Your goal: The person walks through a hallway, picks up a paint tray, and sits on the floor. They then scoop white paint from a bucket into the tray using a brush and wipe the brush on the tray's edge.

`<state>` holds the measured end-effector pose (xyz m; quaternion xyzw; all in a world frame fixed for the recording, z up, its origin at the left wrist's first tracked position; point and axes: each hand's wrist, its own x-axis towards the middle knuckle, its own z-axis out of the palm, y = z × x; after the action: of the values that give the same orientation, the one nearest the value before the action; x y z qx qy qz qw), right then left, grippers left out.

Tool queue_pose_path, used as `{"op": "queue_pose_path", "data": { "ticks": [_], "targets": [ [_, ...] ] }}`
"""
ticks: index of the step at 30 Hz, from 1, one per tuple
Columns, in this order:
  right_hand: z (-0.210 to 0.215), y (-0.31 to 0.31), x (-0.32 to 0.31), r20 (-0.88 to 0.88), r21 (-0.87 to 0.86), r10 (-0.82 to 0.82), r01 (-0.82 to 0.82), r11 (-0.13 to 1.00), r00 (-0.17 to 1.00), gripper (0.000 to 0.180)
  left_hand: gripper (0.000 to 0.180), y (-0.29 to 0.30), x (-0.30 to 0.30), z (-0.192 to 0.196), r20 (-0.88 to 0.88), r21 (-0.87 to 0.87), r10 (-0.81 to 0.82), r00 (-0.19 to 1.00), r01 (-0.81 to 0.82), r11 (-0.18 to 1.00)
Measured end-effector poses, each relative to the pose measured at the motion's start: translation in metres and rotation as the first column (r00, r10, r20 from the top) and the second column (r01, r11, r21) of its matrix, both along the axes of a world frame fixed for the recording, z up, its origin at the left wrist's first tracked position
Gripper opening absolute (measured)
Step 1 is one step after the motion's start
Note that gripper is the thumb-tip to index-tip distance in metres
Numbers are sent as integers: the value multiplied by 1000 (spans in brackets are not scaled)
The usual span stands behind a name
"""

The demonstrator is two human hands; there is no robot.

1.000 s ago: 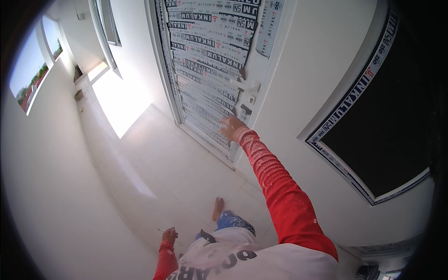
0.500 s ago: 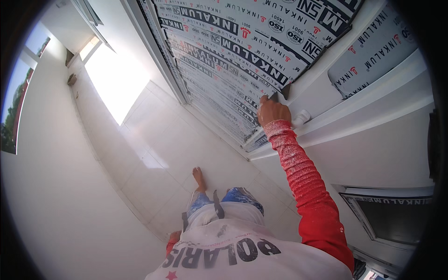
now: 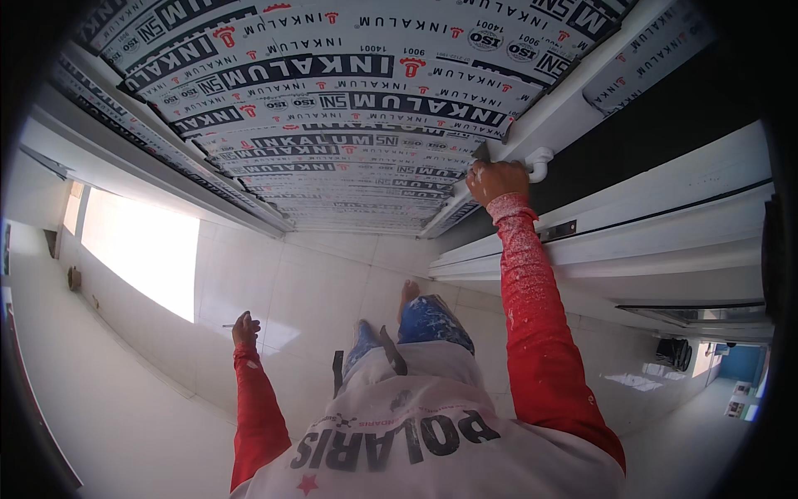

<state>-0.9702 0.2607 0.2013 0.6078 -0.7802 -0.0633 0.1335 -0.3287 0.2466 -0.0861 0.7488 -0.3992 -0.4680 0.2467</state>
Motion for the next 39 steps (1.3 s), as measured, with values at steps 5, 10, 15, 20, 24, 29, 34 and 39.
{"op": "queue_pose_path", "data": {
  "ticks": [5, 10, 15, 20, 24, 29, 34, 39],
  "targets": [
    [-1, -26, -22, 310, -326, -22, 128, 937, 951, 29, 48, -20, 0, -30, 65, 243, -90, 994, 71, 967],
    [-11, -35, -26, 359, -560, 84, 142, 816, 930, 30, 47, 14, 2, -51, -6, 621, -460, 888, 364, 694],
    [-8, -32, -15, 428, -443, -78, 284, 851, 901, 28, 42, -38, 4, -7, 65, 272, -991, -114, 958, -92],
    [2, -28, -18, 549, -304, -110, 321, 897, 828, 38, 42, -92, -79, 57, -36, 421, -838, 545, 769, 482],
    [3, -26, -17, 574, -379, -35, 304, 874, 818, 37, 43, -121, -148, 112, 44, 250, -831, 555, 799, 547],
    [-6, -24, -18, 570, -463, 7, 314, 828, 822, 33, 39, -117, -155, 148, 188, 289, -933, 307, 891, 351],
    [-6, -28, -19, 572, -451, 7, 307, 838, 821, 30, 40, -115, -97, 134, 223, 386, -893, 390, 806, 448],
    [-8, -30, -18, 536, -454, -20, 308, 836, 844, 29, 41, -105, -34, 88, 131, 522, -847, 515, 691, 501]
  ]
}}
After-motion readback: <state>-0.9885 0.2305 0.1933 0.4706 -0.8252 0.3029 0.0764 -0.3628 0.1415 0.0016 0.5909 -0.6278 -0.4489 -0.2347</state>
